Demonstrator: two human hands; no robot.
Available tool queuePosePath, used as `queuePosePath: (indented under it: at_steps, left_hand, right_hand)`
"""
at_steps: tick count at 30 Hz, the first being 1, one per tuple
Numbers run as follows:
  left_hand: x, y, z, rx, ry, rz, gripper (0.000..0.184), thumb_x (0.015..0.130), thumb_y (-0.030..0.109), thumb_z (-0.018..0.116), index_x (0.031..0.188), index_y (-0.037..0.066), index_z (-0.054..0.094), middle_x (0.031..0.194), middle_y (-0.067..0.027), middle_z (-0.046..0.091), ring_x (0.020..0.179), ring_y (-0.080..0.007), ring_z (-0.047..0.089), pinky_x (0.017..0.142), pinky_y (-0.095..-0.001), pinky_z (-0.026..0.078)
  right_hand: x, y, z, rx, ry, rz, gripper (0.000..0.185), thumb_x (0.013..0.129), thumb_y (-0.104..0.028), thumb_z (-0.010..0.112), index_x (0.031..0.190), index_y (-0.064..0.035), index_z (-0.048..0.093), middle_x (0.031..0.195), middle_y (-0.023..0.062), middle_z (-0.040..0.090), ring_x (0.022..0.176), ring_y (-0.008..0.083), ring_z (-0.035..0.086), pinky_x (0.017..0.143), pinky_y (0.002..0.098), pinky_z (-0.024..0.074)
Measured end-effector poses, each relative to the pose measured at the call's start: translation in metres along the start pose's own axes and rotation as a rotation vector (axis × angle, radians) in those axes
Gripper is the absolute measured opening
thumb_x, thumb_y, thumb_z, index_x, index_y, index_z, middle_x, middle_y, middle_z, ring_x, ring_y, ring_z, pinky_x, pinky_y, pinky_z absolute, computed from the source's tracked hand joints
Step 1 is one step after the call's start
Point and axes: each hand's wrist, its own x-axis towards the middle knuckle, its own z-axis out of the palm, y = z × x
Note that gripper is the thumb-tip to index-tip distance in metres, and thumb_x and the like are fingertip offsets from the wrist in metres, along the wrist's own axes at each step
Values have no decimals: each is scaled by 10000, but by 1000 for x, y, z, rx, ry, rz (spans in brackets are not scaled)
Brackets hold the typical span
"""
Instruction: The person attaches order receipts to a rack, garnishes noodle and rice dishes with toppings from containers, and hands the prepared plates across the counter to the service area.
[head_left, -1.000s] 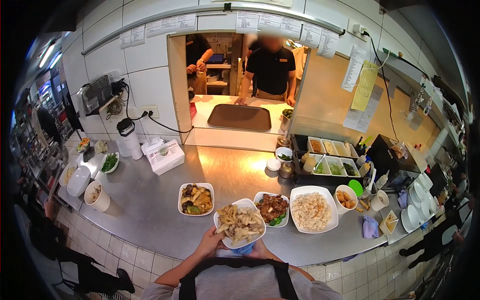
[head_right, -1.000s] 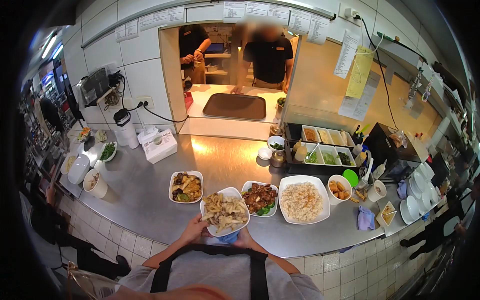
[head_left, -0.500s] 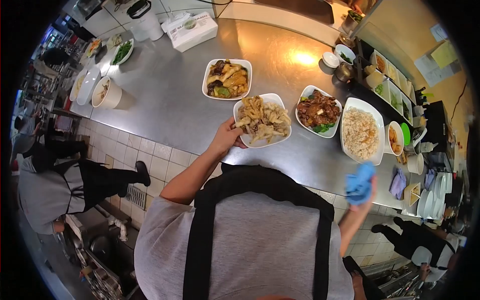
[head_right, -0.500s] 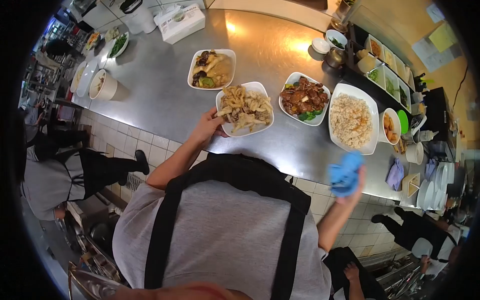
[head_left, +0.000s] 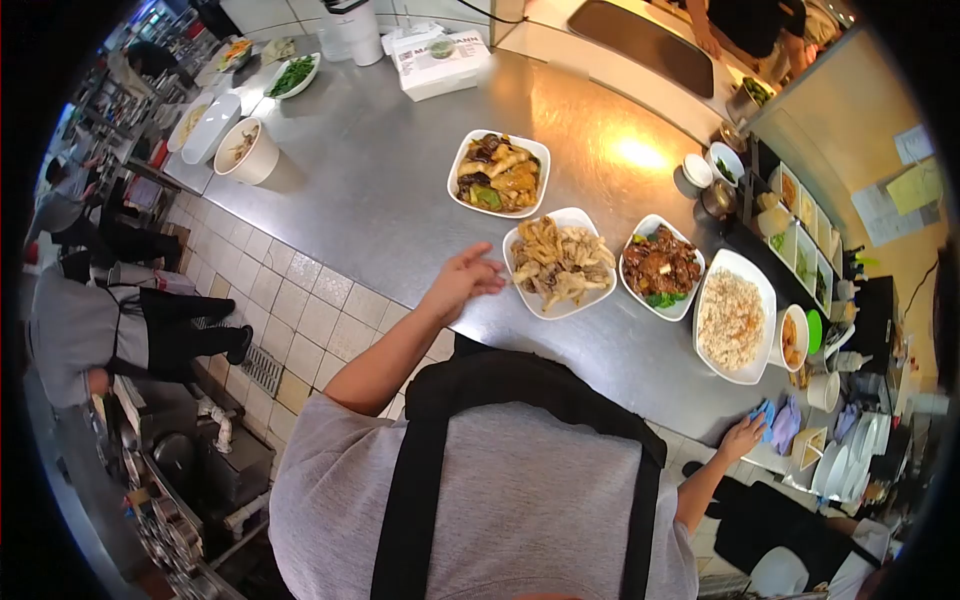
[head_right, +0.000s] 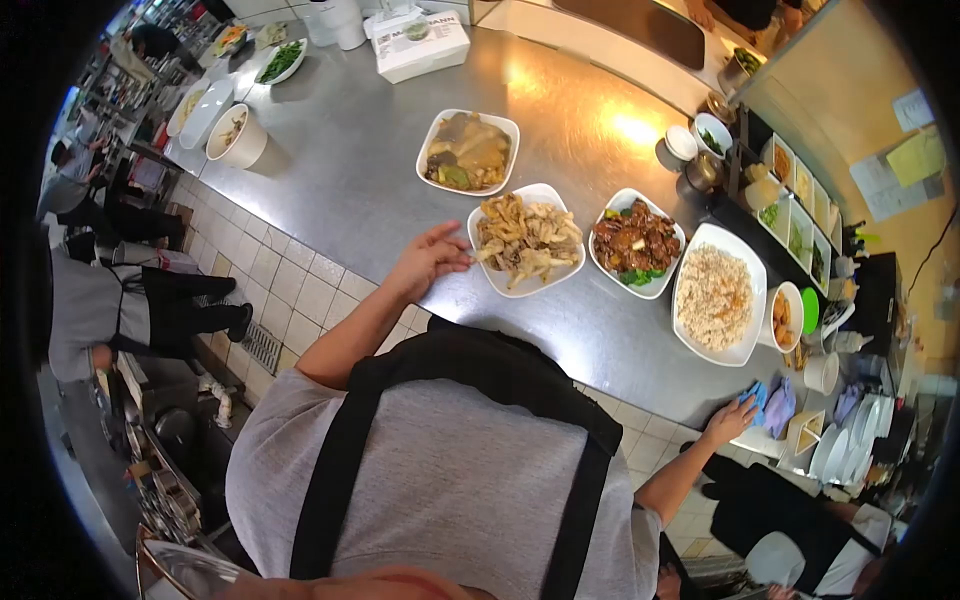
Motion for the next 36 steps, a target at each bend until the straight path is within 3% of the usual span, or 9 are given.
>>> queuePosePath:
  at_steps: [4, 6, 9, 15, 19, 23, 27, 30, 36]
  left_hand:
    - [14, 33, -13, -52, 309, 232, 646, 851, 108, 570, 1413, 64, 255, 1099, -101, 530, 854, -218, 609, 754, -318, 534]
    - [20, 51, -8, -31, 364, 271, 571, 883, 126, 540, 1399, 74, 303, 1107, -80, 561, 849, -175, 617, 722, -286, 538]
    - [39, 67, 3, -8, 304, 387, 443, 915, 139, 504, 1345, 73, 414, 1076, -68, 630, 779, -109, 644, 630, -224, 544]
    - [90, 77, 7, 21, 289, 303, 501, 853, 6, 480, 1343, 51, 388, 961, -102, 632, 646, -161, 650, 562, -251, 556]
    - [127, 76, 32, 72, 253, 276, 429, 839, 24, 510, 1257, 46, 415, 901, -117, 621, 632, -178, 644, 551, -259, 550]
    - [149, 71, 55, 147, 121, 182, 471, 819, 35, 552, 1264, 53, 399, 898, -128, 620, 631, -172, 636, 547, -274, 550]
    - [143, 60, 52, 273, 7, 109, 476, 812, 88, 603, 1257, 44, 439, 941, -100, 623, 759, -168, 622, 637, -286, 538]
    - [122, 50, 35, 161, -29, 106, 430, 844, 133, 590, 1247, 43, 471, 963, -79, 625, 837, -154, 603, 726, -274, 512]
    - [53, 28, 14, 141, -120, 164, 406, 908, 175, 487, 1293, 45, 487, 980, -58, 621, 870, -122, 591, 818, -254, 468]
  right_hand:
    - [-7, -5, -6, 143, 61, 33, 465, 889, -238, 447, 1313, -48, 452, 1310, 295, 431, 1191, 453, 420, 1002, 478, 340]
    - [-8, -16, -10, 160, 86, 107, 469, 860, -195, 472, 1303, -39, 459, 1315, 290, 428, 1193, 447, 419, 1003, 478, 336]
    - [-15, -28, -11, 113, 136, 166, 472, 831, -147, 521, 1285, -34, 464, 1321, 277, 423, 1185, 437, 423, 996, 493, 333]
    - [-14, -57, -40, 66, 77, 267, 455, 807, -134, 530, 1247, -28, 483, 1315, 265, 428, 1177, 420, 430, 994, 478, 346]
    - [-13, -59, -43, 67, 77, 288, 460, 789, -116, 538, 1239, -30, 490, 1318, 253, 432, 1174, 414, 432, 993, 473, 347]
    - [-14, -59, -43, 64, 68, 296, 458, 791, -123, 531, 1240, -42, 493, 1328, 240, 429, 1183, 405, 429, 999, 469, 342]
    - [-13, -58, -44, 30, 41, 304, 451, 806, -152, 515, 1248, -65, 493, 1339, 227, 426, 1197, 394, 422, 1001, 472, 338]
    - [-14, -50, -38, -10, -8, 296, 446, 830, -162, 492, 1271, -96, 477, 1359, 203, 416, 1211, 382, 414, 996, 487, 338]
    - [15, -31, -17, -104, -128, 407, 431, 873, -173, 456, 1302, -142, 450, 1403, 152, 384, 1252, 358, 380, 956, 543, 361]
